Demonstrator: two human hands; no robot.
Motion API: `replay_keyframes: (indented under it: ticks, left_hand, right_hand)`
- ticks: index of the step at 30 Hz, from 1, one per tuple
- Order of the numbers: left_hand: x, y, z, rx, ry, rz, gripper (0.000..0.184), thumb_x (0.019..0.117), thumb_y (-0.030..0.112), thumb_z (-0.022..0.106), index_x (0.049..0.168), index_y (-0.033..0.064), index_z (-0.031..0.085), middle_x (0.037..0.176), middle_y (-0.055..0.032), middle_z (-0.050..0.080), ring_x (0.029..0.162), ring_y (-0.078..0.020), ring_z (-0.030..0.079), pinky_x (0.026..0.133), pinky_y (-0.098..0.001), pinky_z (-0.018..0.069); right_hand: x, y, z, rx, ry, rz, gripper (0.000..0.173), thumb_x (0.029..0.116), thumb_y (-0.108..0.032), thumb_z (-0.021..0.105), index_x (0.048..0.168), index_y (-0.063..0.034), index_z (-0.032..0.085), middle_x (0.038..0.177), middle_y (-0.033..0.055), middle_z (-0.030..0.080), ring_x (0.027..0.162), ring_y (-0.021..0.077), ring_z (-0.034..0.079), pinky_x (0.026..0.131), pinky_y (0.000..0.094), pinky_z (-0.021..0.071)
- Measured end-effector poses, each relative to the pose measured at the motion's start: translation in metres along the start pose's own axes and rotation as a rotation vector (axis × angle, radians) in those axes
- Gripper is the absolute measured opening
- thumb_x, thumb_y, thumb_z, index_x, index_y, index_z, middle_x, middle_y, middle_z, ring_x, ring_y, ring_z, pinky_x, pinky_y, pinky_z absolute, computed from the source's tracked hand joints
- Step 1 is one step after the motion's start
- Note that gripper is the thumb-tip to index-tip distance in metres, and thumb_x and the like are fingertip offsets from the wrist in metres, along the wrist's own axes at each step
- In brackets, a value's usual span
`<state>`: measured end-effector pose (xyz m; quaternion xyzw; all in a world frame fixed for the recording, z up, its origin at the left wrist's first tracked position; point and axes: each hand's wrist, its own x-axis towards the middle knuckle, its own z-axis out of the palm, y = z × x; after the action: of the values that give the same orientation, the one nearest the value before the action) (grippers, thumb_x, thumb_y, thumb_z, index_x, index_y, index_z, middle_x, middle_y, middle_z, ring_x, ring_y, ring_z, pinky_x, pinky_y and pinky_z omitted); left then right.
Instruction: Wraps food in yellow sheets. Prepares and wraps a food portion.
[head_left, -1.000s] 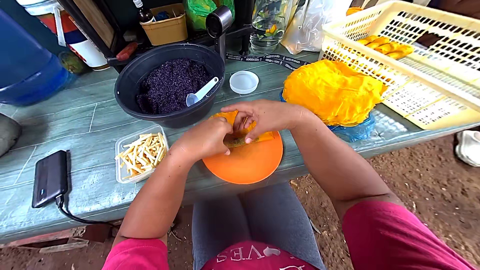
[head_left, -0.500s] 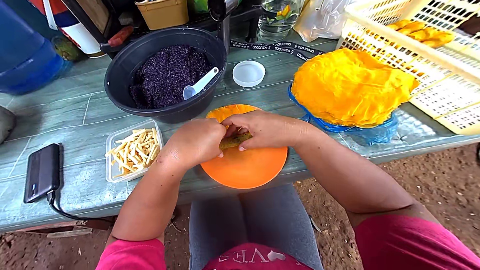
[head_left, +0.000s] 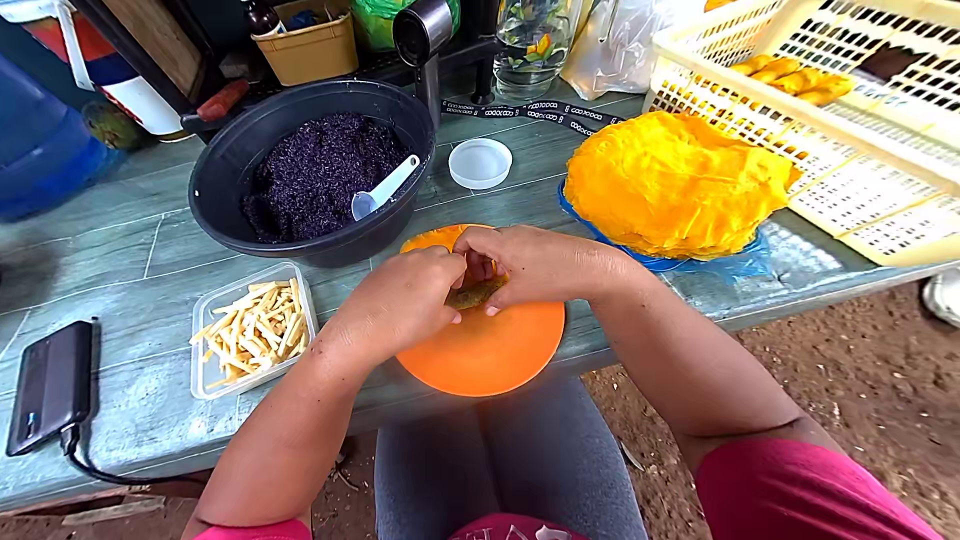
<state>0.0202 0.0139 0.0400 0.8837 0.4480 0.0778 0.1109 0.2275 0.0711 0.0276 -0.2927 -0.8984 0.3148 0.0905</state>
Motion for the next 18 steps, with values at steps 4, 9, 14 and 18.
replay_keyframes:
  ticks: [4, 9, 14, 18]
  left_hand:
    - [0.001, -0.004, 0.003, 0.004, 0.032, 0.057, 0.013, 0.0867, 0.015, 0.081, 0.094, 0.0067, 0.074, 0.092, -0.0078, 0.069, 0.087, -0.0223, 0.07, 0.078, -0.042, 0.0592]
    - [0.005, -0.012, 0.002, -0.039, 0.034, 0.056, 0.008, 0.0929, 0.013, 0.074, 0.095, 0.0062, 0.077, 0.092, -0.0076, 0.072, 0.088, -0.0209, 0.071, 0.08, -0.041, 0.0587]
    - [0.011, -0.022, -0.002, -0.112, -0.009, 0.01, 0.015, 0.0999, 0.01, 0.065, 0.103, 0.0033, 0.078, 0.099, -0.0112, 0.074, 0.097, -0.0229, 0.071, 0.09, -0.0416, 0.0562]
    - [0.016, -0.026, 0.0, -0.142, 0.031, -0.073, 0.015, 0.0993, 0.01, 0.066, 0.105, 0.0017, 0.077, 0.105, -0.0132, 0.073, 0.102, -0.0246, 0.07, 0.095, -0.0429, 0.0548]
  right_hand:
    - [0.001, 0.003, -0.003, 0.086, 0.011, 0.027, 0.062, 0.0776, -0.004, 0.087, 0.132, -0.0079, 0.058, 0.096, 0.0061, 0.072, 0.085, 0.0177, 0.071, 0.08, 0.0378, 0.0597]
    - [0.001, 0.006, -0.005, 0.061, 0.049, 0.033, 0.061, 0.083, -0.009, 0.084, 0.139, -0.0098, 0.058, 0.093, 0.005, 0.071, 0.08, 0.0156, 0.067, 0.075, 0.0335, 0.0575]
    - [0.001, 0.014, -0.005, 0.023, 0.112, -0.001, 0.021, 0.0885, -0.012, 0.079, 0.104, -0.0035, 0.069, 0.093, 0.008, 0.067, 0.076, 0.0147, 0.063, 0.071, 0.0325, 0.0549]
    - [0.003, 0.019, -0.007, -0.1, 0.142, -0.008, 0.011, 0.0978, -0.015, 0.068, 0.093, -0.0076, 0.075, 0.093, 0.0062, 0.07, 0.088, 0.0158, 0.065, 0.081, 0.0354, 0.0525]
